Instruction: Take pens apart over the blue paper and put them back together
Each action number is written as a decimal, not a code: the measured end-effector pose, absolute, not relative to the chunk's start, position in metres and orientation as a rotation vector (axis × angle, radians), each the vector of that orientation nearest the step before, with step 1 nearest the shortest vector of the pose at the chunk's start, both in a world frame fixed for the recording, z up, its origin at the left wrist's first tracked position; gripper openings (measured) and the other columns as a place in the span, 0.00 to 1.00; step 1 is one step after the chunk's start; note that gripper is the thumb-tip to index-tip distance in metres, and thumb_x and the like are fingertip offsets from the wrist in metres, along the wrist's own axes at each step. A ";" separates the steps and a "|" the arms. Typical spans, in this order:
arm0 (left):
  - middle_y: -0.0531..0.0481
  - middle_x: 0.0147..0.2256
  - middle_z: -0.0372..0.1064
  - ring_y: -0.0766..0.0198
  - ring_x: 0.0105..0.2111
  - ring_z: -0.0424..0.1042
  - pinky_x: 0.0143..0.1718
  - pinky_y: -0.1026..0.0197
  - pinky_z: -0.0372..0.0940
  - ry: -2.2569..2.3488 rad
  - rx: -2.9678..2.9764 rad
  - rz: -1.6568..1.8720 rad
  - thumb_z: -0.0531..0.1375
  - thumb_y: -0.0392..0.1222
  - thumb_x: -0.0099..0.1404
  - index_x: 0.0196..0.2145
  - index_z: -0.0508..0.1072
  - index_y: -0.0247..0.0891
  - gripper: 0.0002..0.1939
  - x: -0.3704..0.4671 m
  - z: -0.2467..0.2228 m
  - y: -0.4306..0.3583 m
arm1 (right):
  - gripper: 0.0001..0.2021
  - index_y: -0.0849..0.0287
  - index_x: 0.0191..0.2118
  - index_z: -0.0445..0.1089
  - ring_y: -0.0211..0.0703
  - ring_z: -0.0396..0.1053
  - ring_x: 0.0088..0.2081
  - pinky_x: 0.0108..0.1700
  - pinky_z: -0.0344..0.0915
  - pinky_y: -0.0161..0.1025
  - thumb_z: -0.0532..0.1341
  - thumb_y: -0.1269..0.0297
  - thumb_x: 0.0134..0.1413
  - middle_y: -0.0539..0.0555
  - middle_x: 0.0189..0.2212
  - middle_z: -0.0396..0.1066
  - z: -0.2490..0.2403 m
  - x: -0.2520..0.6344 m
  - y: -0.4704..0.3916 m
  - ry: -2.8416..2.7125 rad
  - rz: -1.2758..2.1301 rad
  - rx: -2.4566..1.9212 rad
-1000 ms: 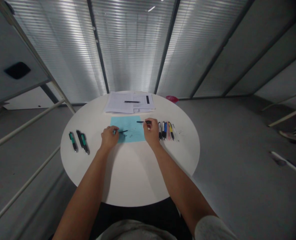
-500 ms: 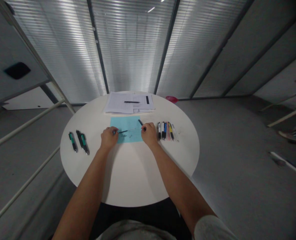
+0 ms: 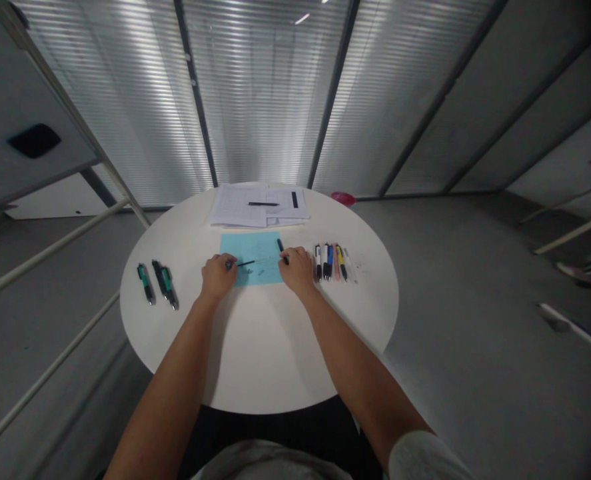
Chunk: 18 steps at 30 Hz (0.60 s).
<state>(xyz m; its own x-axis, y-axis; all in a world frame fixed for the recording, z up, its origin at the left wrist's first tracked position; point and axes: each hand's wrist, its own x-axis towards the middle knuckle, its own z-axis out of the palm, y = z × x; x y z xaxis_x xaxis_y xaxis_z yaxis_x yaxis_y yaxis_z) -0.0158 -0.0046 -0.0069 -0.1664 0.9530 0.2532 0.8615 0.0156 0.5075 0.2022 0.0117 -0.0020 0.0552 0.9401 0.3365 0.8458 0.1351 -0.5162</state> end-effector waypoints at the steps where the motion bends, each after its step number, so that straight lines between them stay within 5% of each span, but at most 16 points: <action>1: 0.40 0.40 0.73 0.51 0.39 0.71 0.41 0.53 0.62 2.127 1.919 0.834 0.56 0.41 0.61 0.40 0.77 0.40 0.12 -0.016 -0.006 -0.005 | 0.09 0.54 0.39 0.72 0.50 0.63 0.46 0.47 0.56 0.45 0.59 0.70 0.51 0.56 0.42 0.68 -0.001 0.202 0.011 -1.804 0.187 -1.687; 11: 0.42 0.42 0.73 0.52 0.43 0.71 0.44 0.53 0.63 2.169 1.921 0.721 0.54 0.41 0.62 0.42 0.76 0.40 0.15 -0.013 0.001 -0.007 | 0.11 0.48 0.45 0.73 0.47 0.60 0.49 0.49 0.50 0.45 0.61 0.55 0.57 0.52 0.43 0.70 0.000 0.192 -0.002 -2.262 0.259 -1.352; 18: 0.40 0.42 0.73 0.50 0.42 0.71 0.43 0.52 0.62 2.156 1.928 0.749 0.54 0.41 0.61 0.41 0.77 0.40 0.14 -0.013 -0.002 -0.006 | 0.08 0.49 0.42 0.75 0.44 0.61 0.47 0.47 0.49 0.42 0.61 0.59 0.59 0.51 0.41 0.71 -0.001 0.191 -0.002 -2.321 0.299 -1.361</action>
